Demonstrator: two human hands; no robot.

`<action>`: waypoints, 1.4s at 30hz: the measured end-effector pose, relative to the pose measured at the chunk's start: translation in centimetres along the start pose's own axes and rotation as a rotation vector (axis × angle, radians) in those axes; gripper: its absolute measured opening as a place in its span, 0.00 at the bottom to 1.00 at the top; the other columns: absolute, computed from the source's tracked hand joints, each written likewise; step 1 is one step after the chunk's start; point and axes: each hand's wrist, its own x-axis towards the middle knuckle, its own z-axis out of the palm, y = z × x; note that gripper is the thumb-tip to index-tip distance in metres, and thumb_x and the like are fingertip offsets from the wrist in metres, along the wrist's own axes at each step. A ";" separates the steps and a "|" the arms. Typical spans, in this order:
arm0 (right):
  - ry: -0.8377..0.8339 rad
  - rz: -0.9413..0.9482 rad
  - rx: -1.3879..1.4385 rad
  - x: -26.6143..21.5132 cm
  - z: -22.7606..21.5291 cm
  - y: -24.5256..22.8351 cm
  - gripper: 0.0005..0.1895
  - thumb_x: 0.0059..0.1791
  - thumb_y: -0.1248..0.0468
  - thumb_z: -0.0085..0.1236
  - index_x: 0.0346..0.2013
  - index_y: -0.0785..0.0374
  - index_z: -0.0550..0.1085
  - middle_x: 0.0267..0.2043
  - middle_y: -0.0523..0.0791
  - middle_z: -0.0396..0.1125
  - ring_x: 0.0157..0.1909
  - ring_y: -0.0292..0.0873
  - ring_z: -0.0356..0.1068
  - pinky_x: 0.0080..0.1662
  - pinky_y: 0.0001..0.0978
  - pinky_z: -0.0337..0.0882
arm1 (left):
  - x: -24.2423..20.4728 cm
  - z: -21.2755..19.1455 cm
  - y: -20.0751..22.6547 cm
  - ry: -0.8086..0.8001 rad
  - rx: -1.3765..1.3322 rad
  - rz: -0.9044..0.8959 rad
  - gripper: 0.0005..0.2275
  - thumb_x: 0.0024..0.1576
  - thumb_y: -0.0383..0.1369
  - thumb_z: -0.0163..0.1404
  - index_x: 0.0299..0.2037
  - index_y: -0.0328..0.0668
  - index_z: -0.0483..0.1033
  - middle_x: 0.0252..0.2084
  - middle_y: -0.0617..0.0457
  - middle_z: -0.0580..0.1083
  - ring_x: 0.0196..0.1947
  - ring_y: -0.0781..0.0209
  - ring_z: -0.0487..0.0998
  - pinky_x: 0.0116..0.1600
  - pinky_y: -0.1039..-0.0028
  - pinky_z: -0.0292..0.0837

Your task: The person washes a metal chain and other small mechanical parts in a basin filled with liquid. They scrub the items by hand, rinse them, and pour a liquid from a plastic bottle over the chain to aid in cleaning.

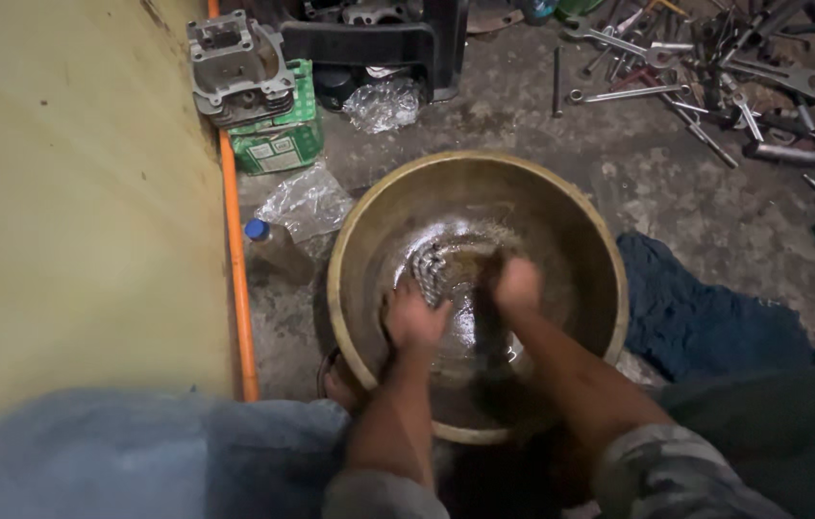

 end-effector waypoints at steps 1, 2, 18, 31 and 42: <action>-0.043 -0.006 0.054 0.1 0.1 -0.6 0.18 0.45 0.68 0.58 0.51 0.60 0.77 0.42 0.57 0.73 0.45 0.61 0.74 0.48 0.53 0.74 | -0.7 0.2 0.2 -0.014 -0.020 -0.001 0.35 0.44 0.52 0.64 0.58 0.39 0.72 0.59 0.42 0.72 0.61 0.42 0.69 0.63 0.53 0.64; -0.086 -0.014 0.108 0.2 0.4 -1.2 0.17 0.47 0.68 0.57 0.50 0.59 0.78 0.42 0.57 0.73 0.45 0.62 0.74 0.48 0.54 0.74 | -1.2 0.3 0.4 -0.026 -0.041 -0.005 0.35 0.43 0.52 0.65 0.58 0.40 0.72 0.59 0.42 0.71 0.60 0.41 0.69 0.62 0.52 0.65; -0.242 0.082 -0.049 1.3 0.6 -2.6 0.06 0.49 0.67 0.54 0.37 0.63 0.79 0.43 0.56 0.74 0.47 0.61 0.75 0.49 0.52 0.76 | -2.0 1.0 1.5 0.069 -0.038 -0.234 0.42 0.44 0.52 0.64 0.66 0.36 0.65 0.62 0.44 0.69 0.63 0.43 0.67 0.64 0.54 0.63; -0.315 0.137 -0.113 -2.0 -2.2 -2.5 0.13 0.49 0.59 0.59 0.42 0.64 0.79 0.46 0.55 0.74 0.49 0.57 0.76 0.51 0.50 0.75 | -2.5 0.3 1.9 0.080 -0.031 -0.253 0.37 0.46 0.54 0.62 0.60 0.36 0.69 0.61 0.42 0.69 0.63 0.43 0.66 0.65 0.53 0.63; -0.419 -0.033 0.664 1.3 -3.1 -5.0 0.21 0.43 0.73 0.57 0.51 0.65 0.73 0.46 0.53 0.74 0.49 0.47 0.75 0.50 0.38 0.74 | -2.6 0.9 0.7 0.035 -0.059 -0.046 0.33 0.44 0.48 0.64 0.58 0.41 0.70 0.60 0.46 0.69 0.63 0.46 0.66 0.64 0.55 0.64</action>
